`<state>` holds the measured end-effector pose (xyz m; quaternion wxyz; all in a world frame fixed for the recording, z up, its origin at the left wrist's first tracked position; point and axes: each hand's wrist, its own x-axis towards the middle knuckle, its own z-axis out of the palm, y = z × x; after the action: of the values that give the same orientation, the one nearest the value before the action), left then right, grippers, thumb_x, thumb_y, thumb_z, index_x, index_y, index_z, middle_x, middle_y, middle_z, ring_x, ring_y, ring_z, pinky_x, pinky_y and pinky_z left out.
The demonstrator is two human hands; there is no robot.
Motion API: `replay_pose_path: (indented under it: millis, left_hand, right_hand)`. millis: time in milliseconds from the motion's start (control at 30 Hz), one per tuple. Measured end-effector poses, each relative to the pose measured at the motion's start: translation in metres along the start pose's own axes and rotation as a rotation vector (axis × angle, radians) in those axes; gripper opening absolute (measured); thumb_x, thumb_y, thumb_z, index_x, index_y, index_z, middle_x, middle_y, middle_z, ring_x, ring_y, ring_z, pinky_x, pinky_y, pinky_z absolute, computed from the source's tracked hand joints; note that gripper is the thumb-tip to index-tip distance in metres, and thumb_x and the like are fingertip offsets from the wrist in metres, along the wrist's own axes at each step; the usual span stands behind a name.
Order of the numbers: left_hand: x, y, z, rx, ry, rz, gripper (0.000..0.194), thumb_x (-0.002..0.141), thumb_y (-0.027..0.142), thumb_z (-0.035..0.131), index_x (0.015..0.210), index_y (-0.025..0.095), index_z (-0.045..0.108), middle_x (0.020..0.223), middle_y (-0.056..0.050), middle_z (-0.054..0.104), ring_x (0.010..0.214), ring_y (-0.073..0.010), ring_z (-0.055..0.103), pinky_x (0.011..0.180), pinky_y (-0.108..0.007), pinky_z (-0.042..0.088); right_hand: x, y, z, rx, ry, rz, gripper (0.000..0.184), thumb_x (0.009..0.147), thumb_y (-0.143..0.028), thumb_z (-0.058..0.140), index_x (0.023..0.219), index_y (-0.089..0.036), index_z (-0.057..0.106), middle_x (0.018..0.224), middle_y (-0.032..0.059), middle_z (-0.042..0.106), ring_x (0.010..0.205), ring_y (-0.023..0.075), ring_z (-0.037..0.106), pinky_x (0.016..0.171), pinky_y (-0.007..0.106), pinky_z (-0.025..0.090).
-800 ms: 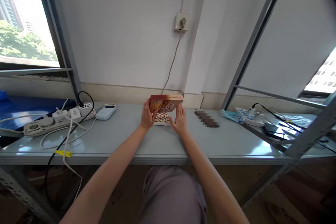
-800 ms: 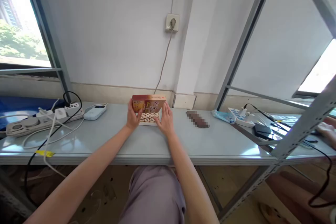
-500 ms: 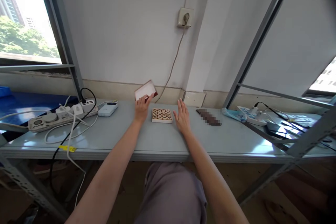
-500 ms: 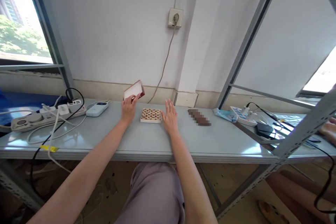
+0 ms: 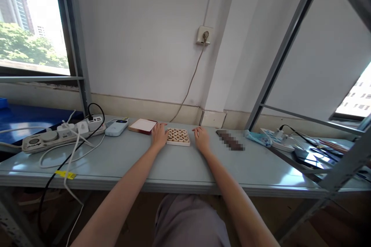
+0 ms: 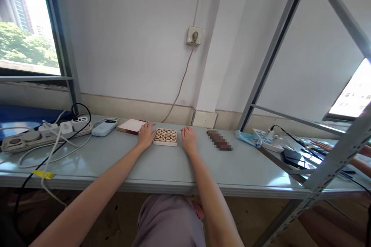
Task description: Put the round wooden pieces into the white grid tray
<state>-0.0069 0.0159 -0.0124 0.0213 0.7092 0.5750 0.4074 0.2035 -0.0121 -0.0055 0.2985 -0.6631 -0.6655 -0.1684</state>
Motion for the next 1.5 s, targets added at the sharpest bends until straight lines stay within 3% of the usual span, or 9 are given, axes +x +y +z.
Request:
replay_pose_path:
  millis: [100,233,367,500,667,800,1033,1167,1500]
  left_hand:
    - [0.01,-0.001,0.007,-0.119,-0.085,-0.09,0.036,0.081,0.023,0.044,0.116,0.025,0.051,0.121,-0.006,0.054,0.114,-0.0234,0.045,0.094,-0.041,0.036]
    - [0.041,-0.013,0.011,-0.137,-0.101,-0.232,0.03,0.078,0.013,0.045,0.101,0.02,0.063,0.109,-0.008,0.061,0.107,-0.0229,0.051,0.09,-0.036,0.039]
    - [0.062,-0.019,0.021,-0.221,-0.144,-0.102,0.031,0.078,0.007,0.042,0.095,0.013,0.067,0.101,-0.01,0.066,0.098,-0.0191,0.057,0.089,-0.029,0.04]
    - [0.058,-0.021,0.039,-0.322,-0.135,-0.215,0.036,0.078,0.006,0.039,0.101,0.013,0.065,0.104,-0.009,0.066,0.099,-0.0185,0.059,0.087,-0.029,0.043]
    - [0.047,-0.02,0.051,-0.384,-0.137,-0.206,0.037,0.083,0.015,0.04,0.117,0.012,0.056,0.117,-0.011,0.06,0.112,-0.0203,0.052,0.095,-0.03,0.038]
    - [0.045,-0.021,0.051,-0.449,-0.16,-0.277,0.043,0.084,0.014,0.035,0.126,0.01,0.046,0.107,-0.011,0.064,0.104,-0.0192,0.057,0.09,-0.031,0.041]
    - [0.041,-0.02,0.039,-0.401,-0.178,-0.276,0.037,0.077,0.011,0.046,0.112,0.009,0.058,0.105,-0.011,0.066,0.099,-0.0181,0.059,0.087,-0.025,0.042]
    - [0.04,-0.019,0.033,-0.378,-0.243,-0.281,0.028,0.073,0.011,0.049,0.094,0.01,0.068,0.104,-0.012,0.067,0.098,-0.0197,0.06,0.088,-0.026,0.043]
    - [0.043,-0.024,0.047,-0.453,-0.255,-0.281,0.036,0.066,0.005,0.046,0.091,0.012,0.07,0.097,-0.009,0.07,0.09,-0.0176,0.063,0.084,-0.025,0.045]
  right_hand:
    - [0.021,0.019,0.021,0.092,-0.201,0.049,0.034,0.089,-0.023,0.034,0.097,-0.018,0.067,0.117,0.0084,0.056,0.112,0.0182,0.045,0.094,0.029,0.033]
    - [0.043,0.037,0.044,0.345,-0.335,0.131,0.034,0.088,-0.028,0.037,0.104,-0.019,0.066,0.113,0.0069,0.061,0.106,0.0189,0.053,0.092,0.032,0.038]
    - [0.048,0.034,0.051,0.652,-0.344,0.143,0.037,0.088,-0.031,0.036,0.105,-0.016,0.065,0.105,0.0069,0.066,0.092,0.017,0.06,0.087,0.03,0.043]
    - [0.042,0.021,0.053,0.815,-0.368,0.152,0.033,0.085,-0.032,0.044,0.105,-0.016,0.065,0.11,0.0071,0.065,0.097,0.0172,0.06,0.09,0.03,0.042]
    - [0.034,0.019,0.048,0.829,-0.382,0.163,0.03,0.082,-0.024,0.049,0.107,-0.015,0.064,0.114,0.0072,0.062,0.103,0.0153,0.057,0.095,0.029,0.038]
    - [0.03,0.02,0.04,0.816,-0.417,0.127,0.028,0.083,-0.031,0.051,0.101,-0.016,0.067,0.108,0.0064,0.065,0.1,0.0163,0.058,0.092,0.03,0.041]
    - [0.027,0.015,0.036,0.578,-0.348,0.109,0.031,0.08,-0.042,0.054,0.1,-0.022,0.068,0.106,0.0032,0.066,0.099,0.02,0.058,0.09,0.033,0.04]
    - [0.03,0.009,0.035,0.546,-0.376,0.139,0.027,0.08,-0.035,0.056,0.1,-0.021,0.067,0.104,0.0043,0.067,0.096,0.0184,0.058,0.086,0.03,0.041]
    - [0.023,-0.012,0.021,0.34,-0.245,0.069,0.02,0.081,-0.024,0.053,0.095,-0.028,0.066,0.105,-0.0002,0.064,0.098,0.0193,0.052,0.092,0.041,0.029]
